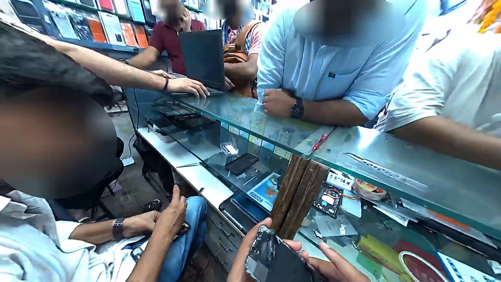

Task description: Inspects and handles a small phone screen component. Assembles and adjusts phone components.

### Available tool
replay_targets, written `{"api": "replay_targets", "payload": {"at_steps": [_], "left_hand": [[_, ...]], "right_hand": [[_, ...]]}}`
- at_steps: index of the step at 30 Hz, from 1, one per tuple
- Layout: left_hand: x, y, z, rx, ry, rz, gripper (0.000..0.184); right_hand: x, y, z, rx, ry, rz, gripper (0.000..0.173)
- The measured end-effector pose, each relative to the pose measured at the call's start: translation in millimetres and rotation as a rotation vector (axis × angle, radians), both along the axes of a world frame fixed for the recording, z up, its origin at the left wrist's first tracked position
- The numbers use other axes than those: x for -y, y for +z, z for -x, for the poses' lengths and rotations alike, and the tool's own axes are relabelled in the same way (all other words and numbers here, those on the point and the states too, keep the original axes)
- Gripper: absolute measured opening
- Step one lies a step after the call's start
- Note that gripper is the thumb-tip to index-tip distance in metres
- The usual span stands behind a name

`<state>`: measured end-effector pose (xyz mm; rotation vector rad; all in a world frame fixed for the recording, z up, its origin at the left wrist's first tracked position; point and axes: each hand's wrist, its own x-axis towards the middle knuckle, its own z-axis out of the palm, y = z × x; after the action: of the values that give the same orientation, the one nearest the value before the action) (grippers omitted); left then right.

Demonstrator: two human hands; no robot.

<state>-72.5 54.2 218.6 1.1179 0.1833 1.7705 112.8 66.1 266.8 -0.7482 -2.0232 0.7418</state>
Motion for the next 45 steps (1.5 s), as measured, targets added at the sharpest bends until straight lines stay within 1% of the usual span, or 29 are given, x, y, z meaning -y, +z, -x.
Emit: {"api": "replay_targets", "payload": {"at_steps": [4,10,21,27,31,35,38,40,41,42,43,45], "left_hand": [[2.9,14.5,-2.2,0.005,0.041,-0.028,0.093],[-1.6,25.7,4.3,-0.086,0.110,-0.062,0.080],[0.9,24.3,4.4,-0.086,0.102,-0.057,0.075],[4.6,27.7,2.9,-0.109,0.096,-0.012,0.078],[6.0,23.8,6.4,-0.137,0.097,-0.011,0.079],[6.2,20.8,18.6,-0.266,0.214,-0.014,0.086],[6.7,23.3,26.4,-0.368,0.381,0.019,0.077],[9.6,29.2,29.3,-0.438,0.450,0.081,0.070],[10.7,31.6,30.4,-0.482,0.441,0.108,0.069],[11.5,33.5,31.4,-0.520,0.391,0.132,0.072],[11.2,34.7,32.0,-0.526,0.300,0.148,0.077],[6.7,31.6,32.6,-0.460,0.054,0.133,0.086]], "right_hand": [[-5.5,20.9,-5.7,0.001,0.064,-0.009,0.091],[-11.5,38.2,-13.6,0.003,0.073,-0.051,0.089],[-9.3,37.0,-15.2,0.023,0.057,-0.043,0.088],[-9.2,36.4,-18.2,0.022,0.047,-0.037,0.089],[-7.5,36.9,-20.8,0.056,0.027,-0.022,0.088],[-10.6,33.7,-25.5,0.098,-0.030,-0.071,0.087],[-11.8,29.9,-27.4,0.141,-0.077,-0.115,0.085],[-11.5,28.4,-28.0,0.170,-0.112,-0.143,0.084],[-11.7,27.0,-28.7,0.181,-0.126,-0.157,0.084],[-12.0,25.6,-29.5,0.186,-0.132,-0.164,0.084],[-12.6,24.5,-30.0,0.182,-0.130,-0.163,0.084],[-14.5,22.9,-30.3,0.149,-0.095,-0.137,0.087]]}}
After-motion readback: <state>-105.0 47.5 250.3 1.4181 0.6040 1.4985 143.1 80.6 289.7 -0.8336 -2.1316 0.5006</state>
